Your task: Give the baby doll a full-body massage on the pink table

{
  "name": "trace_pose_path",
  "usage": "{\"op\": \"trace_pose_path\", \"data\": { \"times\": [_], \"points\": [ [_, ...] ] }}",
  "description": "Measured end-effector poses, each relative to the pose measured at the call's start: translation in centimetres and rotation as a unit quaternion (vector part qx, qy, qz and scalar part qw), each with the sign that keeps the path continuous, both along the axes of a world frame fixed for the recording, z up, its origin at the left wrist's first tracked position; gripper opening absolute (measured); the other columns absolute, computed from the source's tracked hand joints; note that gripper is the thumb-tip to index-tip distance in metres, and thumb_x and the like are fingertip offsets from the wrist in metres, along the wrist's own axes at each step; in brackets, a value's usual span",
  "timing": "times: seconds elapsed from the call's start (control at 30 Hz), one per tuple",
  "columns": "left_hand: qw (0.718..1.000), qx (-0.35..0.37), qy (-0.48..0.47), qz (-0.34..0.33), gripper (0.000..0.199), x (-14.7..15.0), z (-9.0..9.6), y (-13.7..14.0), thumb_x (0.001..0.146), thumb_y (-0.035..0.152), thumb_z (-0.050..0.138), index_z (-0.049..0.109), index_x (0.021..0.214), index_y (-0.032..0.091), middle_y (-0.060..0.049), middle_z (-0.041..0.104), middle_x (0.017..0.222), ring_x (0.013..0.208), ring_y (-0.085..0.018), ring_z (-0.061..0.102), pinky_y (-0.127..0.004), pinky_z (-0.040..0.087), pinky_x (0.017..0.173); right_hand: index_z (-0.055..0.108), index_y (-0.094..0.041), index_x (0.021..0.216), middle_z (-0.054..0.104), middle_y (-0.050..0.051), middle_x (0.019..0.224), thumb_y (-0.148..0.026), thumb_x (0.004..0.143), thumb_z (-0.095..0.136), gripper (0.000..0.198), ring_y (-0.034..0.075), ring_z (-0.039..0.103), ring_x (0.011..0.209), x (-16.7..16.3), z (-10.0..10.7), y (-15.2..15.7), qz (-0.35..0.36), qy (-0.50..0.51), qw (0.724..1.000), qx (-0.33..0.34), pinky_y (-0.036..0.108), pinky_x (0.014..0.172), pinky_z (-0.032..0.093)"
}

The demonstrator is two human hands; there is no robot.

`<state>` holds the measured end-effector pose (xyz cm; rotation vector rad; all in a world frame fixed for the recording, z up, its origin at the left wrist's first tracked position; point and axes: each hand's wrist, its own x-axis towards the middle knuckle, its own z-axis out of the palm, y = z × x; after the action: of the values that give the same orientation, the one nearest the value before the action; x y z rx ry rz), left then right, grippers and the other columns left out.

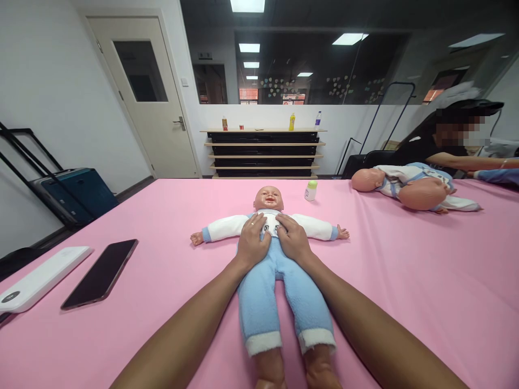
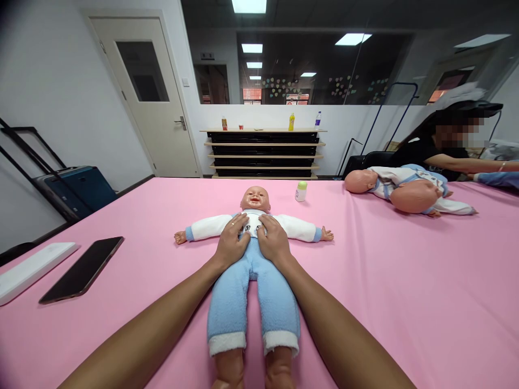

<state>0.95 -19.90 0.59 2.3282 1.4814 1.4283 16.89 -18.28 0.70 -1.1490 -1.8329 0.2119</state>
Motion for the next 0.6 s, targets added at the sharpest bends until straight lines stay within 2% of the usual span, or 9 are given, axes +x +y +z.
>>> {"op": "trace_pose_path", "data": {
  "times": [0.23,0.33,0.43,0.53,0.6],
  "points": [
    [0.991,0.039,0.101,-0.082,0.043,0.0,1.6,-1.6,0.086,0.013,0.045,0.055,0.128,0.021,-0.003,0.051,0.14,0.141,-0.021,0.031,-0.05,0.022,0.117,0.064,-0.016,0.112,0.066,0.011,0.113,-0.025,0.09,0.042,0.032,0.024,0.06,0.107,-0.1,0.4,-0.5,-0.084,0.003,0.996,-0.013,0.041,0.1,0.043],
    [0.988,0.023,0.114,-0.101,0.042,0.1,1.6,-1.5,0.089,0.016,0.044,0.055,0.129,0.022,-0.004,0.052,0.14,0.139,-0.021,0.035,-0.048,0.025,0.116,0.064,-0.014,0.11,0.066,0.013,0.113,-0.025,0.089,0.043,0.032,0.025,0.059,0.107,-0.1,0.4,-0.6,-0.101,0.006,0.995,0.004,0.043,0.1,0.044],
    [0.989,-0.015,0.101,-0.104,0.039,0.0,1.2,-0.7,0.092,0.02,0.042,0.058,0.127,0.025,-0.002,0.055,0.136,0.135,-0.021,0.041,-0.048,0.028,0.115,0.062,-0.015,0.117,0.064,0.012,0.12,-0.021,0.088,0.043,0.034,0.025,0.056,0.117,-0.1,0.5,-0.9,-0.061,0.011,0.995,0.072,0.045,0.105,0.041],
    [0.992,-0.048,0.064,-0.095,0.04,-0.1,0.6,0.3,0.094,0.021,0.039,0.056,0.129,0.027,-0.001,0.055,0.137,0.135,-0.02,0.041,-0.049,0.029,0.115,0.061,-0.018,0.119,0.063,0.009,0.123,-0.017,0.085,0.046,0.037,0.023,0.053,0.122,-0.1,0.8,-1.5,0.031,-0.005,0.989,0.144,0.045,0.109,0.04],
    [0.994,-0.062,0.036,-0.079,0.04,-0.2,0.2,0.9,0.094,0.02,0.038,0.056,0.13,0.026,-0.001,0.053,0.138,0.136,-0.02,0.04,-0.049,0.028,0.115,0.061,-0.02,0.118,0.063,0.008,0.123,-0.016,0.084,0.048,0.037,0.022,0.053,0.122,-0.1,1.1,-1.8,0.082,-0.018,0.983,0.165,0.044,0.108,0.041]
  ]
}}
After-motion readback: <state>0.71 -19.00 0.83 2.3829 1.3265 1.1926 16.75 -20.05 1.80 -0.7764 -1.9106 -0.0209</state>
